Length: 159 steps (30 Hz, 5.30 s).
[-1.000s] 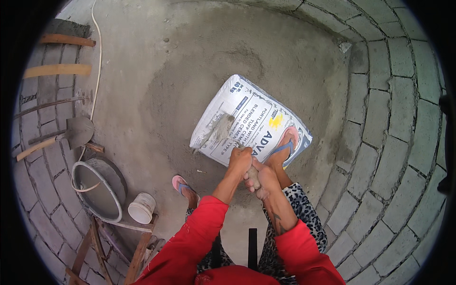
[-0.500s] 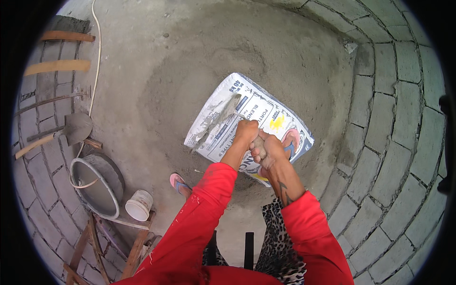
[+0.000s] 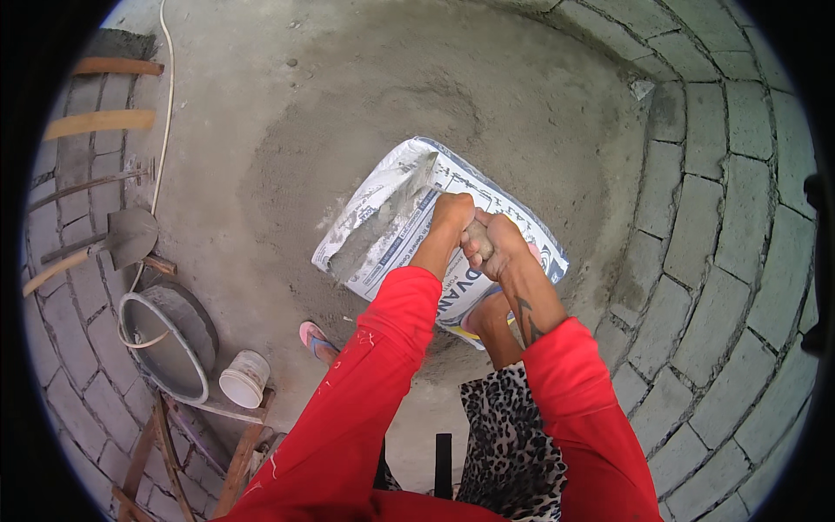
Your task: The person moves a wooden plank, then uses a trowel to scrape debris from the floor. They carry a cement bag to the center of the room and use the trowel to scoop cement from the bag onto the floor.
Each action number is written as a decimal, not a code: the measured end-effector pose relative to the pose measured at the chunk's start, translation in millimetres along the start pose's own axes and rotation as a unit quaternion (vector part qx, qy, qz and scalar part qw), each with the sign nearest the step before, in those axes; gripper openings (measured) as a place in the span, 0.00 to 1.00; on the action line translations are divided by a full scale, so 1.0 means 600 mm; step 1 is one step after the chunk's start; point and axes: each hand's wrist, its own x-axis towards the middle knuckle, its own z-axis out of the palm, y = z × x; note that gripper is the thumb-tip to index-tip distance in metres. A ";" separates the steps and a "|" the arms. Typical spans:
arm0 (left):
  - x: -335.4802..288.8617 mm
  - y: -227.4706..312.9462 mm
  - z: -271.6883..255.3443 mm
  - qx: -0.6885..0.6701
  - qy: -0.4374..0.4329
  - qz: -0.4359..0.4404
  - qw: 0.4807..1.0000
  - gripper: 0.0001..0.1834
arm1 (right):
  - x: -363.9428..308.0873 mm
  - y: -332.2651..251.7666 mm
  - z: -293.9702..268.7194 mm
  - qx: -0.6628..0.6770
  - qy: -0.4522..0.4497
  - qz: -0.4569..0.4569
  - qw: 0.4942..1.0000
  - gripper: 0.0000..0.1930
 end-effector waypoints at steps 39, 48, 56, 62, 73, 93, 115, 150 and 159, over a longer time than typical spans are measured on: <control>-0.237 -0.613 -0.456 -0.068 0.058 0.006 0.996 0.33 | -0.021 0.187 0.059 -0.146 0.182 -0.179 0.956 0.24; -0.277 -0.690 -0.473 -0.112 0.097 0.017 0.989 0.31 | 0.069 0.075 0.138 -0.245 0.280 -0.198 0.907 0.39; -0.290 -0.675 -0.424 -0.136 0.027 0.017 0.990 0.28 | 0.060 0.184 0.124 -0.455 0.371 -0.162 0.793 0.35; -0.322 -0.733 -0.449 -0.162 0.068 0.003 0.984 0.26 | 0.086 0.124 0.144 -0.354 0.315 -0.165 0.865 0.35; -0.344 -0.772 -0.463 -0.171 0.101 -0.003 0.980 0.26 | 0.085 0.065 0.173 -0.308 0.243 -0.176 0.903 0.33; -0.354 -0.781 -0.434 -0.187 0.062 -0.007 0.980 0.25 | 0.087 0.099 0.143 -0.263 0.247 -0.103 0.927 0.27; -0.353 -0.817 -0.448 -0.172 0.090 -0.028 0.980 0.20 | 0.040 -0.019 0.182 -0.704 0.298 -0.216 0.608 0.17; -0.398 -0.868 -0.541 -0.155 0.092 0.008 0.984 0.19 | -0.114 0.070 0.075 -0.043 0.085 -0.196 0.976 0.17; -0.426 -0.959 -0.615 -0.088 0.126 0.040 0.987 0.20 | -0.098 0.141 0.060 -0.168 0.205 -0.204 0.942 0.18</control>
